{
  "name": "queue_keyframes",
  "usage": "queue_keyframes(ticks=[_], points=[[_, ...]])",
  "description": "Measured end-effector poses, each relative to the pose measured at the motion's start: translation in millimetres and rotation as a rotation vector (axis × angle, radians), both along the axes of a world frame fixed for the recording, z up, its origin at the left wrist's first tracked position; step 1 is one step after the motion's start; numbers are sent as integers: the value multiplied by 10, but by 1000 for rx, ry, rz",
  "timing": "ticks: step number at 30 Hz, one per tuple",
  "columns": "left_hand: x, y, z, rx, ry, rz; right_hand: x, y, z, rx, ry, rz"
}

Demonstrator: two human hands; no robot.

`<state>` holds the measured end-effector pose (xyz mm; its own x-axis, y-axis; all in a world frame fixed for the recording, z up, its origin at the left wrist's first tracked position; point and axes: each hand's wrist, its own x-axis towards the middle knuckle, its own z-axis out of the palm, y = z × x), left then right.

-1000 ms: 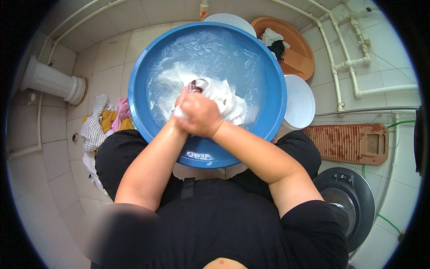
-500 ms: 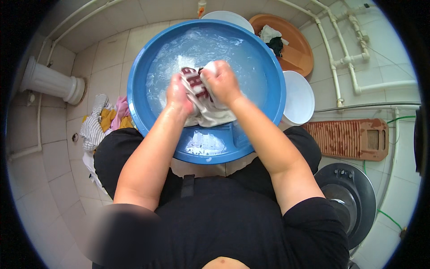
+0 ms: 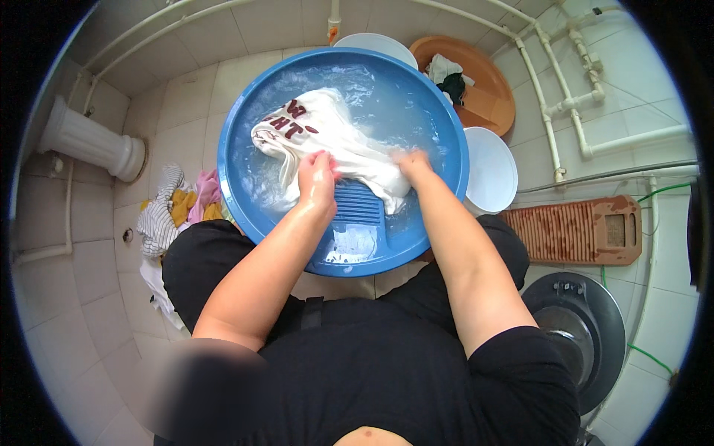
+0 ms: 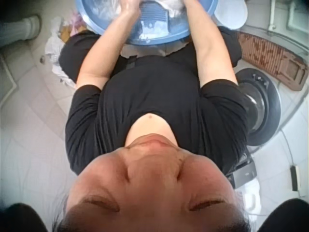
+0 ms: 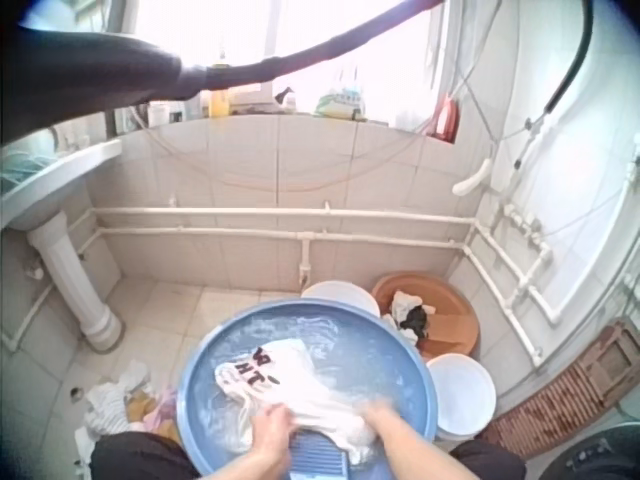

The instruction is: The person sits on the floor and hand-washes a white t-shirt with a red graphic in a blue basin filled with water. They repeatedly submerge, scrub, and wring the garment by hand throughout the episode.

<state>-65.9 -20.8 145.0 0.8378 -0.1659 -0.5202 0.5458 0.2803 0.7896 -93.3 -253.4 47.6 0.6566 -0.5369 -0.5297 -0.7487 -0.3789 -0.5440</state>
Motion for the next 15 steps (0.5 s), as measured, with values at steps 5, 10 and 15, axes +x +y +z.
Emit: queue_keyframes(ticks=[5,10,15], points=[[225,29,-336,-118,448,-92,184,612,-25,163,-419,17],[365,125,-90,-471,503,-206,-56,1467,1003,51,-798,511],[389,139,-155,-644,337,-294,-274,1793,1453,-179,-1057,897]])
